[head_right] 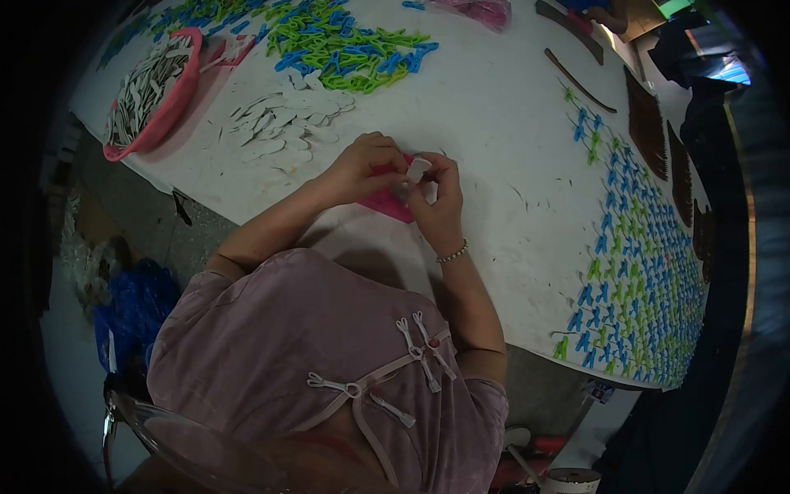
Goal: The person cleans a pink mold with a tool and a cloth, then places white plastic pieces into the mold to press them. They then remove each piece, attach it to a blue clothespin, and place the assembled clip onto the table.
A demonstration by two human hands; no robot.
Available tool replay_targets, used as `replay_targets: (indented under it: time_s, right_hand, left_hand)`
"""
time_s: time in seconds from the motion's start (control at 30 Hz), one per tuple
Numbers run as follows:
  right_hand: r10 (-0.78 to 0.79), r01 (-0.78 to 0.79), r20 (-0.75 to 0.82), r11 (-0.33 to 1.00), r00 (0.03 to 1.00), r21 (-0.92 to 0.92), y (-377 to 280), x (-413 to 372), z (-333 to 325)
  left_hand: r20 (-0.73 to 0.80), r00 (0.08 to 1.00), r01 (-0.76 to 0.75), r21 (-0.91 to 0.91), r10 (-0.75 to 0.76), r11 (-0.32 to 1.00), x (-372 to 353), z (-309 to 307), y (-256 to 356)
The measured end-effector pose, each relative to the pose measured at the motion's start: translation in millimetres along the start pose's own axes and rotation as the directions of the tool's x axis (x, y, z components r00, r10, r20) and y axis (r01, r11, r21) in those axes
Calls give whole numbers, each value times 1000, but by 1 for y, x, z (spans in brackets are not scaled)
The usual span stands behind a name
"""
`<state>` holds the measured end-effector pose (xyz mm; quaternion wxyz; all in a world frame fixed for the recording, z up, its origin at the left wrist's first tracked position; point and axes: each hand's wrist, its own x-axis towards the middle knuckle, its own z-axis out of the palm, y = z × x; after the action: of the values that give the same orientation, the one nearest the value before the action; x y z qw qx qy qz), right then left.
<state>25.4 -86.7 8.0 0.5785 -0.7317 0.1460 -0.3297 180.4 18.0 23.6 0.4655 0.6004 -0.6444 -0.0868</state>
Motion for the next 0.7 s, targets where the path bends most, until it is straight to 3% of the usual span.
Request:
replay_targets:
  time_s: [0.07,0.13,0.23,0.37,0.5,0.7]
  right_hand:
    - [-12,12,7,999,1000,-52,1,1,0]
    - [-25,26,17,994,1000,-105,-2,1,3]
    - [-116,120,32,973,993,-195,-3,2,7]
    - [-176,194,83,917,981,-349,4,3,9]
    - [-260,278,102,850,960,-447,5,2,4]
    - [-233,230,58,834,971,-501,6,-7,-10]
  left_hand:
    - [-15,1000,-14,-16,14,1000,-3,-1,1]
    - [-45,996,81,-30,-82,996,-4,-4,7]
    - [-128,992,15,-48,-21,999,0,-19,28]
    - [-122,991,-45,51,51,998,-4,-29,30]
    - [-78,997,36,82,-30,996,-9,-32,21]
    - [-19,995,101,31,-100,994,-11,-15,0]
